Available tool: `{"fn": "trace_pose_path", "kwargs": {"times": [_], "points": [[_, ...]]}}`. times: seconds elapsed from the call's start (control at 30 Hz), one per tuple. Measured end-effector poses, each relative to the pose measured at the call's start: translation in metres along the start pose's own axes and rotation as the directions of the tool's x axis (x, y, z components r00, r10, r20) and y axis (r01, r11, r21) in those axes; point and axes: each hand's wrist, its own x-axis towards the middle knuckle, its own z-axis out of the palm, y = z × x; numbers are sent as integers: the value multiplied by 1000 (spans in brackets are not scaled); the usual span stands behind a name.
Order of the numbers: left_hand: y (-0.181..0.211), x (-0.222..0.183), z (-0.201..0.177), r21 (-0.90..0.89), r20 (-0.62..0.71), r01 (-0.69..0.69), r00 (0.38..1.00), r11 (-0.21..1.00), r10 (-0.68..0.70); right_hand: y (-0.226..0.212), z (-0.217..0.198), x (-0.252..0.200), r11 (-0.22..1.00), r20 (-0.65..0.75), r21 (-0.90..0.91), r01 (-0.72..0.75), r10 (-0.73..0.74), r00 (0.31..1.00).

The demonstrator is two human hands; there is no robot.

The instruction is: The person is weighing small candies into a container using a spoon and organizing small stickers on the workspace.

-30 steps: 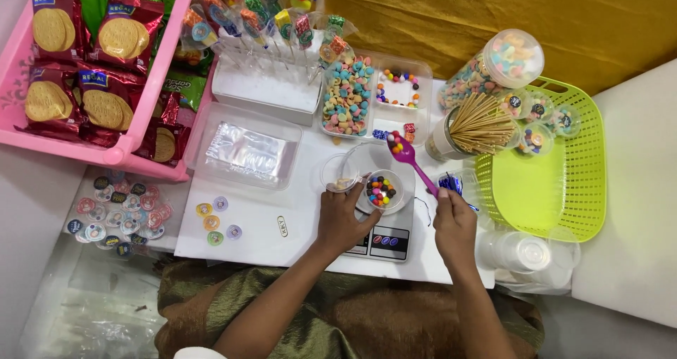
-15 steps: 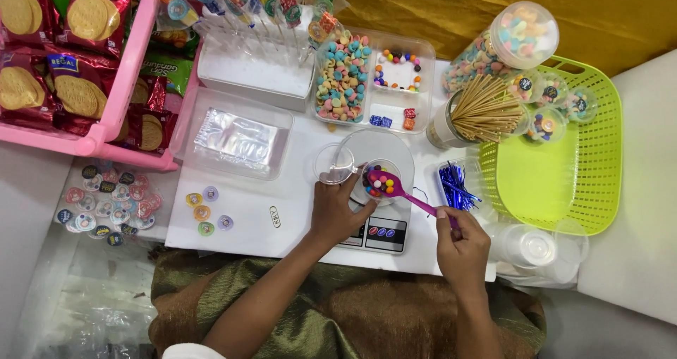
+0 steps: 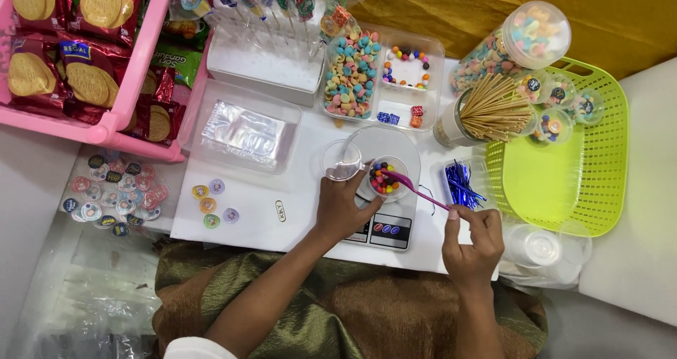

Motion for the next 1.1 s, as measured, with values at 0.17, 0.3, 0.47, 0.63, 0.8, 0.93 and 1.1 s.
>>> {"fn": "trace_pose_path", "kwargs": {"times": [0.17,0.3,0.47,0.63,0.8,0.93,1.1], "points": [[-1,0,1,16,8,1,1000,1000,-1,4,4,-4,998,-27,-13,54,-54,998],[7,4,-3,-53,-136,-24,991,998,16,12,11,-6,993,-45,21,112,-111,993],[1,1,2,-50,-117,-13,993,999,7,18,21,5,996,-166,14,89,-85,982],[5,2,1,-58,-110,-7,994,998,0,-30,39,59,998,-218,-41,47,-55,975],[6,3,-1,-76,-92,19,995,997,-26,-27,111,102,925,-50,-356,-135,126,991],[4,2,-1,-85,-83,21,996,996,-28,-4,154,131,878,63,-441,-188,239,969],[-4,-1,10,-32,-73,26,997,999,-29,26,186,156,859,38,-437,-268,315,948]]}}
